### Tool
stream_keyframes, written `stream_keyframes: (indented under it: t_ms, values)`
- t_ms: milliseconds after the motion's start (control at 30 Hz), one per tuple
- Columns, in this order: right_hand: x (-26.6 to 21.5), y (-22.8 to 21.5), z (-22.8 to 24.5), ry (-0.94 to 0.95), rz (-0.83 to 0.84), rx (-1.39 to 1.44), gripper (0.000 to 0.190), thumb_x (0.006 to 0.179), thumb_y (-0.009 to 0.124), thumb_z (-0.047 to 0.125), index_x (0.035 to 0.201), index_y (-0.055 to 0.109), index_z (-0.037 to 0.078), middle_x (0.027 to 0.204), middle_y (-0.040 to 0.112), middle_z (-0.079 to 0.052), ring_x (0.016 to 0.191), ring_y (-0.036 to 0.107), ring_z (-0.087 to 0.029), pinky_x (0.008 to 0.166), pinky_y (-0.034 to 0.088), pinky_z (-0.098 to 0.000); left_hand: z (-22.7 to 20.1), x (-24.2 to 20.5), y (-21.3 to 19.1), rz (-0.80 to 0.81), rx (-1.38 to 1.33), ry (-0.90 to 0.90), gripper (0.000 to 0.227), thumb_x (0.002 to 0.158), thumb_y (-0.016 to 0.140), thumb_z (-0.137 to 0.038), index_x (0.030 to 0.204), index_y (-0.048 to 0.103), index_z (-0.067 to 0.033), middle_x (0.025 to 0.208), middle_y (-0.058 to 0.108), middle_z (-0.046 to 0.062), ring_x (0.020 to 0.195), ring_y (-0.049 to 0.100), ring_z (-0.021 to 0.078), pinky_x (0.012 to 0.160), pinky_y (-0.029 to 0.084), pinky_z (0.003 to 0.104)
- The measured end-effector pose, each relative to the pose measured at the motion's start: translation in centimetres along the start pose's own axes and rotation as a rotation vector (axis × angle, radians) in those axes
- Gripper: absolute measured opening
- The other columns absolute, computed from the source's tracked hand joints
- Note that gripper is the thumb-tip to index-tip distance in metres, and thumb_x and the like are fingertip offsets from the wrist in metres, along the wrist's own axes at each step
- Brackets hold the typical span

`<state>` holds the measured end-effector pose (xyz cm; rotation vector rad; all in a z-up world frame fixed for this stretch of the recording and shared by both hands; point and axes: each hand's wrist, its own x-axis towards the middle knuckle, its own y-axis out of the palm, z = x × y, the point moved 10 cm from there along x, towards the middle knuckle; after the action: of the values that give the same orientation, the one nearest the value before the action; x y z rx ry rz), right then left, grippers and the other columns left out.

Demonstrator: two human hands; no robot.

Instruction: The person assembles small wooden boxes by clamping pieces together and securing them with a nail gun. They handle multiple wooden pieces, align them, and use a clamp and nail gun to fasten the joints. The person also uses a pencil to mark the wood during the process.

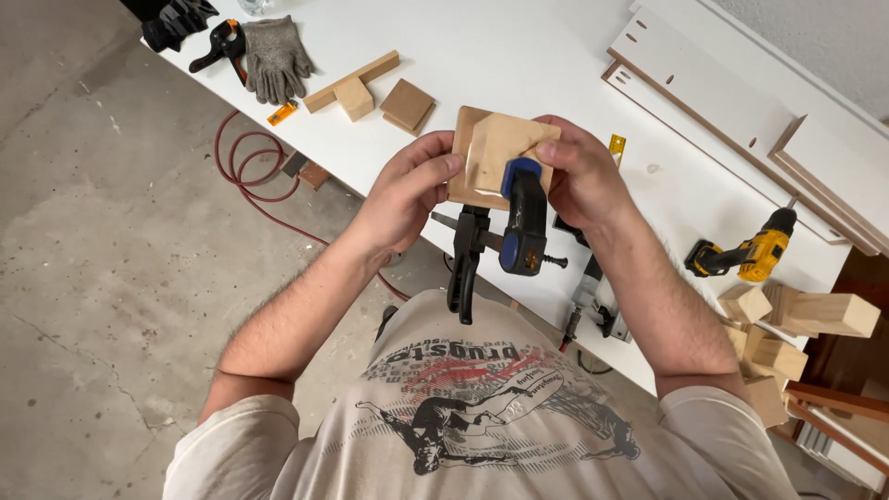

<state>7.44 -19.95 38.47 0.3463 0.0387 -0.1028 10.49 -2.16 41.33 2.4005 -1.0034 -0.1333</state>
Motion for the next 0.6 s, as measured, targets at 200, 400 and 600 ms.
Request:
stream_keyframes:
  t_ms: [200, 400, 600]
  values:
    - [0.1, 1.8, 0.9, 0.005, -0.065, -0.091, 0.044, 0.08, 0.08, 0.025, 0.111, 0.061, 0.0, 0.075, 0.059, -0.005, 0.063, 0.068, -0.016, 0.055, 0.062, -0.0298, -0.6, 0.2, -0.2, -0.025, 0.016, -0.029, 0.055, 0.093, 0.069, -0.027, 0.128, 0.051, 0.0107, 0.101, 0.061, 0.01, 0.088, 0.071, 0.018, 0.076, 0.065, 0.031]
    - [-1.3, 5.0, 3.4, 0.113, -0.127, -0.229, 0.038, 0.078, 0.082, 0.032, 0.099, 0.057, 0.013, 0.093, 0.067, 0.001, 0.082, 0.065, -0.013, 0.064, 0.052, -0.0258, 0.4, 0.0, -2.7, -0.122, -0.131, -0.101, 0.045, 0.088, 0.064, -0.019, 0.126, 0.058, 0.0045, 0.106, 0.07, 0.012, 0.088, 0.068, 0.0189, 0.074, 0.059, 0.03]
    - [-1.6, 5.8, 3.4, -0.041, 0.04, -0.052, 0.042, 0.101, 0.059, 0.043, 0.118, 0.061, 0.005, 0.1, 0.058, -0.009, 0.096, 0.064, -0.02, 0.082, 0.064, -0.0468, -0.6, 0.1, -2.4, -0.038, -0.202, 0.052, 0.051, 0.085, 0.066, -0.02, 0.122, 0.054, 0.0127, 0.084, 0.067, 0.015, 0.069, 0.073, 0.0181, 0.057, 0.062, 0.027]
